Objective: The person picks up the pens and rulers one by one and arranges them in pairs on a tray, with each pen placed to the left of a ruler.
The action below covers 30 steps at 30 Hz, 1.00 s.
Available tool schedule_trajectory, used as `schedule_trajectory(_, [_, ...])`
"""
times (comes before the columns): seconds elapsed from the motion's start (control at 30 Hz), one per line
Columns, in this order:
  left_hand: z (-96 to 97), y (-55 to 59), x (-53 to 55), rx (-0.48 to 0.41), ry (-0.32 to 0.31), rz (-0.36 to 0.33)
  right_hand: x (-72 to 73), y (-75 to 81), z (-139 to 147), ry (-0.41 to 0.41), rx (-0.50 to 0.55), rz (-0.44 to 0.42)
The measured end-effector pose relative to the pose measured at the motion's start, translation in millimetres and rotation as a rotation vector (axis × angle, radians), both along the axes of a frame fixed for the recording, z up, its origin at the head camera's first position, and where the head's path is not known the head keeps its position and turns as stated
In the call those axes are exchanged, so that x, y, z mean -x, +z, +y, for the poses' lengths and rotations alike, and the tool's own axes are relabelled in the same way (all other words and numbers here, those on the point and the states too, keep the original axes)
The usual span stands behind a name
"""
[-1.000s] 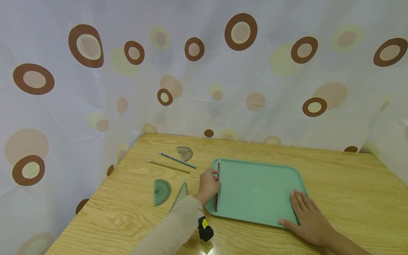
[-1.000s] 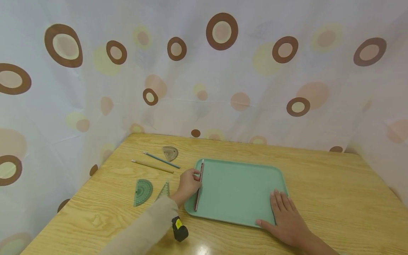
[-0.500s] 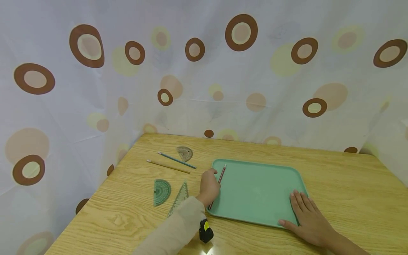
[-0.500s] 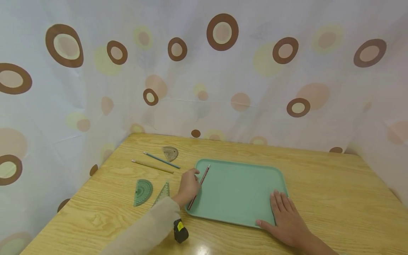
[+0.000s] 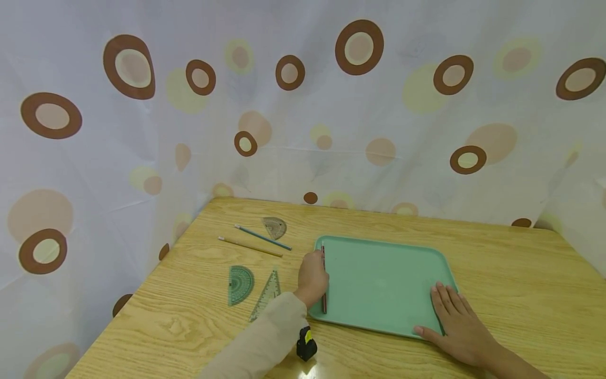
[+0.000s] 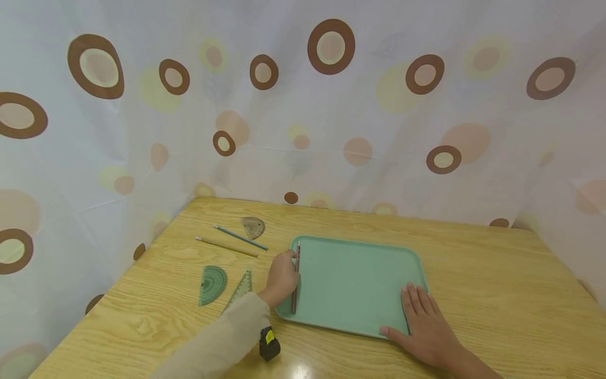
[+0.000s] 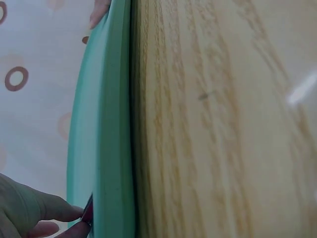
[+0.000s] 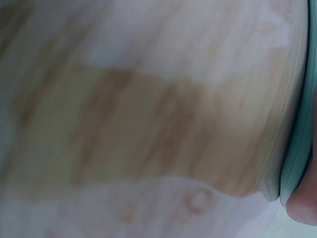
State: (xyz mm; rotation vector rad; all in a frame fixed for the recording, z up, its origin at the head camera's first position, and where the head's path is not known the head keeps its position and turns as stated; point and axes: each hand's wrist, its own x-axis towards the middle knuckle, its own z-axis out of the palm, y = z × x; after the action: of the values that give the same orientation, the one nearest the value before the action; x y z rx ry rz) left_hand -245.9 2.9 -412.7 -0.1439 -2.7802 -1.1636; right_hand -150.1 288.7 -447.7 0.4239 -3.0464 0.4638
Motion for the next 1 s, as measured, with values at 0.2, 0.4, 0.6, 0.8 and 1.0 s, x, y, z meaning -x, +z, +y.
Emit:
schedule_trajectory(0.2, [0.9, 0.3, 0.4, 0.011, 0.009, -0.017, -0.3, -0.5, 0.0, 0.000, 0.007, -0.005])
schedule_trajectory(0.4, [1.6, 0.4, -0.6, 0.037, 0.020, -0.028, -0.6, -1.4, -0.1, -0.001, 0.004, -0.001])
schedule_trajectory(0.6, [0.5, 0.2, -1.5, 0.023, -0.004, 0.007, -0.4, -2.1, 0.2, -0.001, 0.006, -0.004])
schedule_trajectory(0.8, [-4.3, -2.2, -1.3, -0.013, -0.085, 0.066, -0.3, -2.7, 0.9, -0.004, 0.009, -0.011])
schedule_trajectory(1.0, [-12.0, -5.8, -0.3, -0.108, -0.240, 0.127, 0.2, -2.0, 1.5, -0.004, 0.002, -0.007])
